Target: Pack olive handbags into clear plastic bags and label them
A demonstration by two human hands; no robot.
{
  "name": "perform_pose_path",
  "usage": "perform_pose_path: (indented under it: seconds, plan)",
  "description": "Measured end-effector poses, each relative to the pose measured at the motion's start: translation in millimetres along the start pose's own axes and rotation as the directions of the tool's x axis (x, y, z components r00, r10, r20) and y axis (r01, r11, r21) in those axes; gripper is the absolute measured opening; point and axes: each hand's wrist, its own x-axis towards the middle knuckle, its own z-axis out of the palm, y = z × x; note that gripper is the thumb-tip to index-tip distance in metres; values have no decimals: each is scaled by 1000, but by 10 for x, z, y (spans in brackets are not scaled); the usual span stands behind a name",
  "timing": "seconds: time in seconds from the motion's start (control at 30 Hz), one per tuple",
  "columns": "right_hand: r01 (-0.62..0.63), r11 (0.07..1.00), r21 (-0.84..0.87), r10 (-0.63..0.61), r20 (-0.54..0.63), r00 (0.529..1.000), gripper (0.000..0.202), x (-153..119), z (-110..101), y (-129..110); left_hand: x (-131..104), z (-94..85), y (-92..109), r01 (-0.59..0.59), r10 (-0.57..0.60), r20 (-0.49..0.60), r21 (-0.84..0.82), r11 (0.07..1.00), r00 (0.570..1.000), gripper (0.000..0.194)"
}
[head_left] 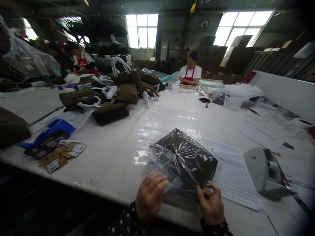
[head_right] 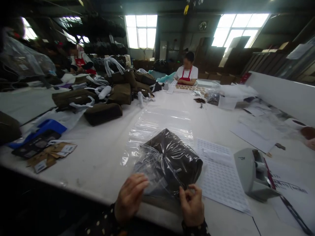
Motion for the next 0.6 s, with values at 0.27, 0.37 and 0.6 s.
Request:
perform_pose_path:
  seconds: [0.27,0.37,0.6]
  plan:
    - [340,925,-168,-306,198,931,35,332,-451,-209,114,638,-203,-129,111,240,60,990,964,48]
    - [591,789,-169,-493,400,773,27,604,-589,-670,82,642,-244,-106,95,248,31,994,964,49]
    - [781,308,-544,-70,805,588,35,1047,315,-1456,60,615,-254,-78,72,279,12,997,957,50]
